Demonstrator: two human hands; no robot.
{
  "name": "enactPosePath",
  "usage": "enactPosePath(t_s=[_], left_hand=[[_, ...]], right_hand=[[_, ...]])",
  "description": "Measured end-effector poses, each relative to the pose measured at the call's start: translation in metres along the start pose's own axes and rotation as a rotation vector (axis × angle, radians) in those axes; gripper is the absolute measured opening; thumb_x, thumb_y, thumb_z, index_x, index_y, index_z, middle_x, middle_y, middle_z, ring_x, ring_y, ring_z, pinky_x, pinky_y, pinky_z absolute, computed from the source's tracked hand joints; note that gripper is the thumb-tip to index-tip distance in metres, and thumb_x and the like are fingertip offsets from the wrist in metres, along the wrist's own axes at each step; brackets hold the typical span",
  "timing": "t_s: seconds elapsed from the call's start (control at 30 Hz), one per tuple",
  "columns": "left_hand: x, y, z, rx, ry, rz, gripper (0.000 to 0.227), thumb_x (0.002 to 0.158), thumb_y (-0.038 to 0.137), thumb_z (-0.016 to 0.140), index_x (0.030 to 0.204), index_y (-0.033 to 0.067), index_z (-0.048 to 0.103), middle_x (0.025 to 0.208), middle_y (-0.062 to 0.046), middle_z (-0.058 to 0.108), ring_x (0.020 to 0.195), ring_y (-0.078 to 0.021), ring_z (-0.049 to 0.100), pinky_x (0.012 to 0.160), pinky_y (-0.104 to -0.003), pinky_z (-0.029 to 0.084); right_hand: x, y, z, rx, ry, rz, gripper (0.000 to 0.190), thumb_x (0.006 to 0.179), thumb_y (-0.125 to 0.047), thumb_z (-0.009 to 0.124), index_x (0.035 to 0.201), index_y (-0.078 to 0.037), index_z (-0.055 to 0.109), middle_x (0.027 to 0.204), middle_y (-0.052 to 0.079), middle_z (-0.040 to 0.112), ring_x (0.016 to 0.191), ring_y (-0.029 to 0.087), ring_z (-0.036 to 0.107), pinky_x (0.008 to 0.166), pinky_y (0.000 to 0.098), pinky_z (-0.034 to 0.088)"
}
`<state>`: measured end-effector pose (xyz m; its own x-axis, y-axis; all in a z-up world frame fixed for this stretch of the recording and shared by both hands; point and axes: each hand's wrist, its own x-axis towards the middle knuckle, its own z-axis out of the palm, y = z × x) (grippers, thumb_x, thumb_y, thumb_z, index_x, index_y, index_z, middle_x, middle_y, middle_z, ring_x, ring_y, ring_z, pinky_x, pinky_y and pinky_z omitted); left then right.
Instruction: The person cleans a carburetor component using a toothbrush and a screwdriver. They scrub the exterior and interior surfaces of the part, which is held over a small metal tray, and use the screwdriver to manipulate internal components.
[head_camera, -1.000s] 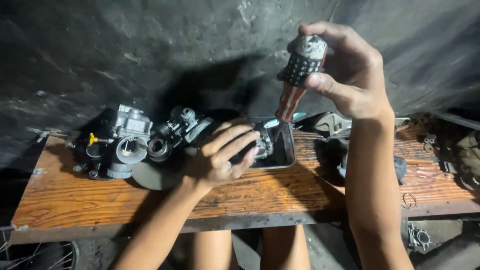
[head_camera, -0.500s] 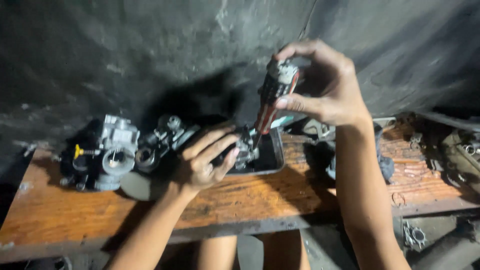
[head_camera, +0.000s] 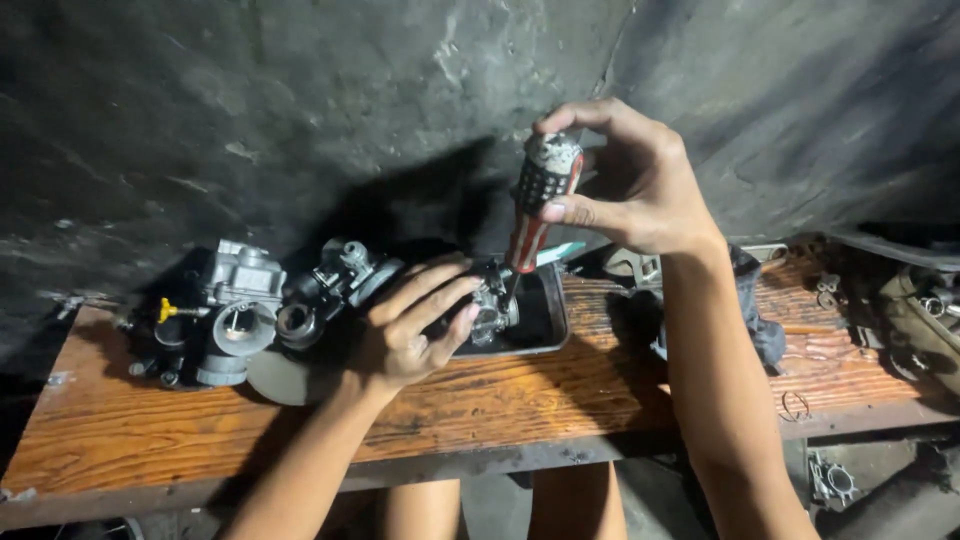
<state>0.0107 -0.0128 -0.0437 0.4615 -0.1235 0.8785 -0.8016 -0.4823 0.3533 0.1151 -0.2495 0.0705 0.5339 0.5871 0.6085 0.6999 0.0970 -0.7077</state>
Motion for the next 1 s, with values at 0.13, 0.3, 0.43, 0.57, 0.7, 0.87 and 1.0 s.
enactPosePath(t_s=[0.13, 0.3, 0.43, 0.57, 0.7, 0.87, 1.0], left_hand=[[-0.004, -0.004, 0.002, -0.021, 0.023, -0.028, 0.024, 0.084, 0.0, 0.075, 0.108, -0.005, 0.074, 0.114, -0.018, 0.073, 0.099, -0.0286, 0.073, 0.09, -0.035, 0.062], [-0.015, -0.014, 0.009, -0.039, 0.059, -0.028, 0.028, 0.083, 0.003, 0.077, 0.111, -0.0008, 0.075, 0.117, -0.017, 0.073, 0.102, -0.027, 0.074, 0.092, -0.033, 0.064], [-0.012, -0.011, 0.007, -0.057, 0.009, -0.01, 0.026, 0.086, 0.004, 0.075, 0.111, -0.0022, 0.074, 0.117, -0.019, 0.073, 0.099, -0.0277, 0.074, 0.088, -0.034, 0.064], [-0.013, -0.009, 0.007, -0.062, 0.027, -0.034, 0.028, 0.085, 0.004, 0.076, 0.113, -0.0007, 0.074, 0.121, -0.018, 0.072, 0.103, -0.0267, 0.075, 0.092, -0.032, 0.064], [-0.009, -0.004, 0.007, -0.07, 0.041, -0.048, 0.027, 0.085, 0.003, 0.076, 0.111, -0.0019, 0.074, 0.118, -0.018, 0.073, 0.104, -0.0281, 0.073, 0.094, -0.034, 0.063], [-0.011, -0.005, 0.007, -0.057, 0.045, -0.059, 0.026, 0.084, 0.003, 0.076, 0.109, -0.0029, 0.075, 0.116, -0.019, 0.073, 0.098, -0.027, 0.074, 0.087, -0.032, 0.064], [-0.014, -0.007, 0.007, -0.061, 0.048, -0.059, 0.027, 0.082, 0.003, 0.078, 0.109, -0.0013, 0.075, 0.119, -0.019, 0.072, 0.104, -0.0283, 0.074, 0.095, -0.034, 0.064]], right_hand=[[-0.003, 0.007, -0.002, 0.087, -0.008, -0.007, 0.06, 0.081, 0.005, 0.085, 0.134, 0.001, 0.057, 0.126, 0.012, 0.063, 0.097, 0.017, 0.068, 0.092, 0.0272, 0.063], [-0.004, 0.004, 0.0, 0.016, 0.01, 0.023, 0.059, 0.081, 0.004, 0.084, 0.134, 0.001, 0.058, 0.128, 0.013, 0.063, 0.1, 0.016, 0.064, 0.093, 0.0276, 0.059], [0.0, 0.0, 0.001, -0.017, -0.024, 0.005, 0.058, 0.083, 0.006, 0.081, 0.136, 0.002, 0.058, 0.135, 0.017, 0.064, 0.103, 0.019, 0.067, 0.096, 0.03, 0.062], [0.002, -0.001, -0.001, 0.04, -0.145, -0.06, 0.067, 0.086, 0.006, 0.076, 0.146, -0.005, 0.049, 0.142, 0.017, 0.061, 0.125, 0.027, 0.064, 0.112, 0.0401, 0.058], [-0.002, -0.009, -0.003, 0.08, -0.144, 0.023, 0.056, 0.088, 0.009, 0.073, 0.138, -0.003, 0.052, 0.134, 0.014, 0.063, 0.107, 0.017, 0.066, 0.096, 0.0305, 0.059], [0.006, -0.038, 0.011, -0.351, -0.019, -0.032, 0.058, 0.077, -0.009, 0.087, 0.127, 0.004, 0.06, 0.125, 0.018, 0.066, 0.097, 0.024, 0.071, 0.087, 0.0362, 0.064], [0.006, -0.049, 0.027, -0.694, 0.146, -0.159, 0.055, 0.073, -0.014, 0.102, 0.114, 0.008, 0.072, 0.107, 0.017, 0.065, 0.093, 0.025, 0.063, 0.086, 0.0358, 0.055]])
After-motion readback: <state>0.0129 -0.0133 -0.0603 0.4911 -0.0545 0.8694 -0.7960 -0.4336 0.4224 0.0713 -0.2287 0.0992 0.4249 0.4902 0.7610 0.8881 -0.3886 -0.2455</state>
